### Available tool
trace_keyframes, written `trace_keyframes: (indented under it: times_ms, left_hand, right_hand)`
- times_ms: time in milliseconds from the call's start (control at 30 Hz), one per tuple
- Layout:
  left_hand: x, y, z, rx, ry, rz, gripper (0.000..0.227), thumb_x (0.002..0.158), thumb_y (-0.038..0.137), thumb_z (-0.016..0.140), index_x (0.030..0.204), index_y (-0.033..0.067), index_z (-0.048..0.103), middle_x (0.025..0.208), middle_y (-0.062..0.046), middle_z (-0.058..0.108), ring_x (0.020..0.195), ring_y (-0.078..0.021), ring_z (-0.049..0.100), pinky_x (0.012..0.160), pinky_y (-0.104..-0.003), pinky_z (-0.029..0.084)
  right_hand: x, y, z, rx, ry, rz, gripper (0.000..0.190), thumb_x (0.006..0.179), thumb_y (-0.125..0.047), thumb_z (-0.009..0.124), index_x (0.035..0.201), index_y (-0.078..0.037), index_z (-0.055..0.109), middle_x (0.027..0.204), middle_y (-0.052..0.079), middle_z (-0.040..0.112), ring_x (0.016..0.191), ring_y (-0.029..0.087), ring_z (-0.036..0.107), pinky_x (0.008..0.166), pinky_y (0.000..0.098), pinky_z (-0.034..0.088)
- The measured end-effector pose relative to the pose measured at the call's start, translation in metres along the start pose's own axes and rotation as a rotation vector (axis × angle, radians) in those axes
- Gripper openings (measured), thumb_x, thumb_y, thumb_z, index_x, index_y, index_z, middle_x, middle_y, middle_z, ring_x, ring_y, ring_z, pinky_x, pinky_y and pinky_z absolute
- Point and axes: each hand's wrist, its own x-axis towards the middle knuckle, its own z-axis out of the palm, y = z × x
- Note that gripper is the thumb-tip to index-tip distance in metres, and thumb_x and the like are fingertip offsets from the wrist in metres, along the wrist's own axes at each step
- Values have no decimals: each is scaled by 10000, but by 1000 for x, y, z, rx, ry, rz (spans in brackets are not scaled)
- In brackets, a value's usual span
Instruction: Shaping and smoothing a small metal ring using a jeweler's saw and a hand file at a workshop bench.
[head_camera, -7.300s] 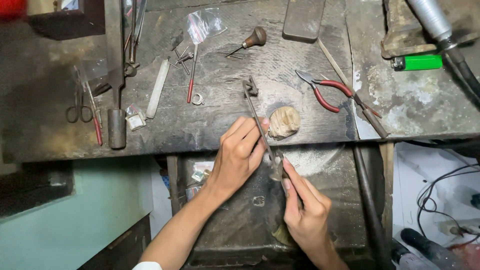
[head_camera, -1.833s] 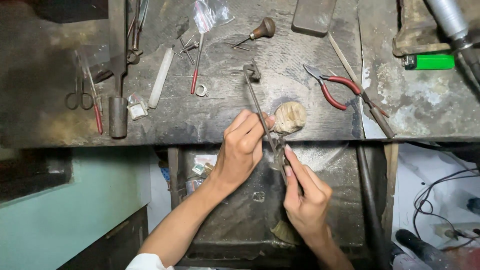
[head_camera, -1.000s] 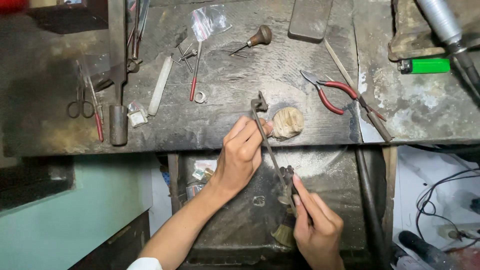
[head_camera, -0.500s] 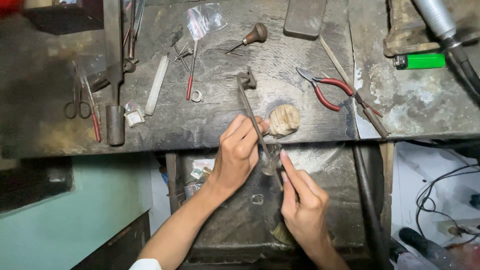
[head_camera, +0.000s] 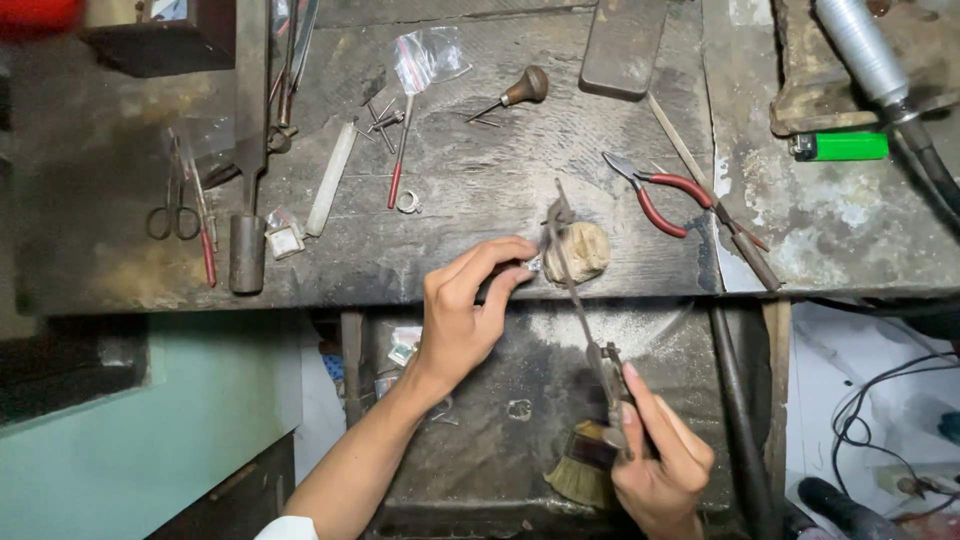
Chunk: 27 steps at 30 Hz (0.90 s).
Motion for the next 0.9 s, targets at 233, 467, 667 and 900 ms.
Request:
trace_keyframes:
  times_ms: [233,467,667,900]
  left_hand:
    - [-4,-8,-1,-8,0,2,129,967,-66,659,1080,-5,676,1098,-121,751,1072,-259,744,976,-329,575]
    - [-4,-8,-3,-61,-26,-12,155,967,-53,668,1107,11,688,1115,-103,757,1105,-250,742,990,-317,585]
    - [-6,18,-4,-218,-63,-32,118,992,-32,635,1087,2,696,1126,-139,754,1084,-261,753,1011,-327,586]
    - [-10,33,-2,-357,-91,-36,161,1007,-10,648,1142,47,715,1167,-142,708,1088,-261,724,991,-318,578]
  right_hand:
    - [-7,21,-15,-83,25,97,356,939,117,651,1294,102,664,1188,218,736,918,175,723,863,250,543]
    - [-3,19,-16,-86,17,296,389,979,-108,661,1352,2,669,1069,100,711,845,116,648,825,244,483]
    - [25,16,5,336,14,443,424,865,-64,758,1259,41,640,989,86,729,833,129,695,778,236,581]
    - [80,-21,22,587,-2,395,511,855,-10,767,1308,1,531,1068,157,700,729,142,674,744,226,592]
